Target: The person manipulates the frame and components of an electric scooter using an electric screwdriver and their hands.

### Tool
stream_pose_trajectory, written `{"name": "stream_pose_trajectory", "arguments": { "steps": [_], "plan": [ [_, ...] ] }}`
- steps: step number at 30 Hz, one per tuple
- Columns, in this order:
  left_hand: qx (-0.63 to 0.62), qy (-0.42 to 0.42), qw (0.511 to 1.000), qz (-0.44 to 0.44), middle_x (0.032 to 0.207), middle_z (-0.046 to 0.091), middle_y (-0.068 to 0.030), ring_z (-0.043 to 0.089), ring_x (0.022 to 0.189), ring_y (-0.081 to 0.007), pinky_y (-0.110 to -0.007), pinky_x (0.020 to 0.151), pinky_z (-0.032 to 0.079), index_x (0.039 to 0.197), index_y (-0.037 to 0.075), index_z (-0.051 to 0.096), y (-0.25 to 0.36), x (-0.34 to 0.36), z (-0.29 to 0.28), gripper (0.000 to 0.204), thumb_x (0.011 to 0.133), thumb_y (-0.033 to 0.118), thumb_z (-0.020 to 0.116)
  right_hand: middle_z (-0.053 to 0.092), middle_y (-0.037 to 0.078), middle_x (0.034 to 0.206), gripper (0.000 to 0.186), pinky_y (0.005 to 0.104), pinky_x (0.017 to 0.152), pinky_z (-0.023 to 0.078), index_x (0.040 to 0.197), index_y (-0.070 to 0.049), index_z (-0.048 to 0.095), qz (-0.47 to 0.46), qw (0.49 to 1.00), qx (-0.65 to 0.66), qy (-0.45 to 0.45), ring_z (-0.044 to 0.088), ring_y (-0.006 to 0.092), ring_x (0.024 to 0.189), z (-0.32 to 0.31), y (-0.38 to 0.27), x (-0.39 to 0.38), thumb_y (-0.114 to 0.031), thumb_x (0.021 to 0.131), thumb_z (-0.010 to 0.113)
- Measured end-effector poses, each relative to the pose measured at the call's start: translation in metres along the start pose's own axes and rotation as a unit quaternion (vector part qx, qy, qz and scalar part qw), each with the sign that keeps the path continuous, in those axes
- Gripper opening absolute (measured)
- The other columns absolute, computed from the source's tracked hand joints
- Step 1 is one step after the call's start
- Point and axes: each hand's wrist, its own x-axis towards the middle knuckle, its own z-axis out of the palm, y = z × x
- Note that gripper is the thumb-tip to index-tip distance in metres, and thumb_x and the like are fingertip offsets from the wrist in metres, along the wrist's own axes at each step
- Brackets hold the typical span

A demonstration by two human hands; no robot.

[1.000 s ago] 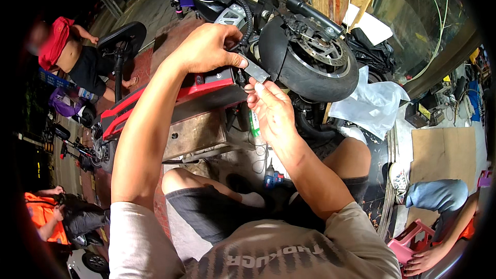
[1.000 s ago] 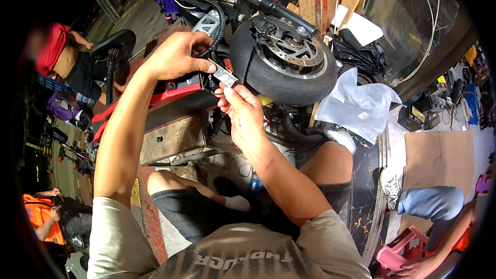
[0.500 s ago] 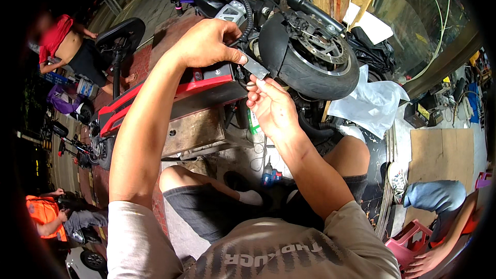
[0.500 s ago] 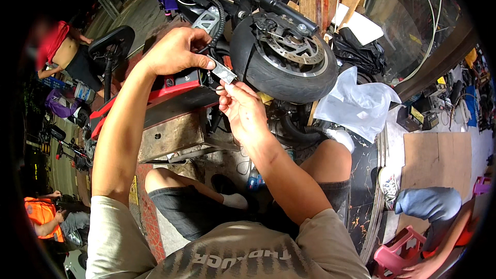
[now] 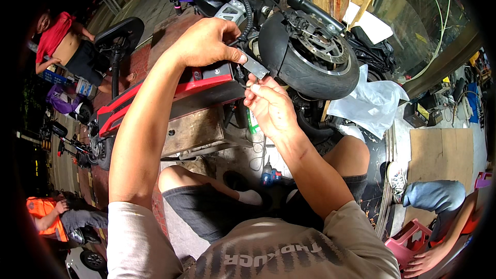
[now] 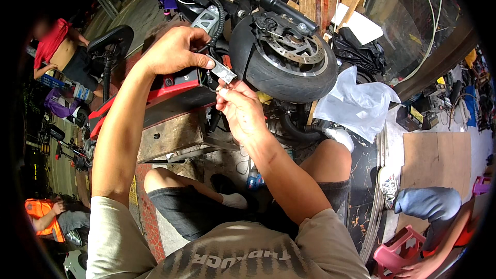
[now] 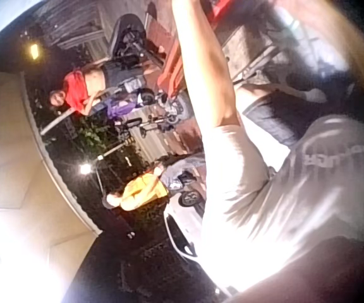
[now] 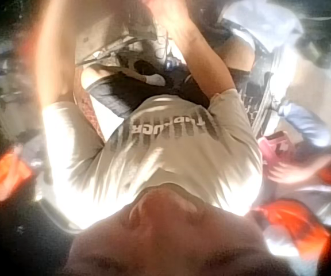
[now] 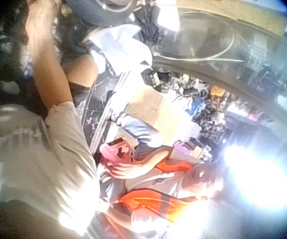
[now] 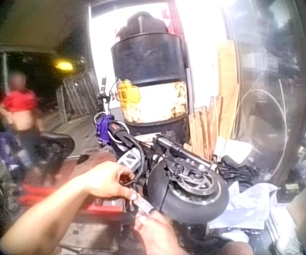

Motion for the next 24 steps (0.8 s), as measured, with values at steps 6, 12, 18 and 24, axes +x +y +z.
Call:
{"name": "stream_pose_trajectory", "arguments": {
  "steps": [6,12,18,24],
  "plan": [
    [-0.011,0.020,1.000,0.013,0.081,0.067,-0.0086,0.060,0.078,-0.0178,-0.035,0.075,0.050,0.104,-0.005,0.069,-0.005,0.000,0.005,0.051,0.075,0.028,0.095,0.066,0.003,0.096,0.022,0.0298,0.075,0.049,0.121,-0.002,0.067,0.015,0.999,0.000,0.036,0.060,0.0133,0.080,-0.004,0.004,0.002,-0.005,0.099,0.067],
    [0.005,0.007,1.000,0.005,0.085,0.070,-0.0083,0.062,0.080,-0.0159,-0.035,0.076,0.051,0.105,-0.001,0.072,-0.009,0.003,0.006,0.047,0.077,0.029,0.093,0.060,0.003,0.088,0.023,0.0314,0.075,0.047,0.120,-0.003,0.065,0.033,0.998,-0.029,0.051,0.055,0.0158,0.079,-0.006,0.003,-0.003,-0.016,0.102,0.065],
    [-0.145,0.151,0.977,-0.036,0.072,0.066,-0.0031,0.056,0.070,-0.0072,-0.031,0.064,0.049,0.092,0.000,0.074,-0.007,-0.017,-0.002,0.027,0.089,0.025,0.083,0.066,0.004,0.090,0.022,0.0288,0.071,0.046,0.122,-0.004,0.066,0.050,0.991,-0.124,0.028,0.059,0.0133,0.077,0.001,0.011,-0.018,-0.016,0.103,0.065],
    [0.125,0.253,0.954,-0.104,0.098,0.076,-0.0259,0.075,0.102,-0.0401,-0.047,0.095,0.056,0.097,0.006,0.081,-0.049,-0.107,-0.031,0.051,0.090,0.056,0.075,0.068,0.005,0.094,0.029,0.0290,0.076,0.050,0.127,-0.002,0.066,0.051,0.966,-0.254,0.010,0.061,0.0141,0.080,0.003,-0.008,-0.031,-0.018,0.103,0.066]
  ]
}}
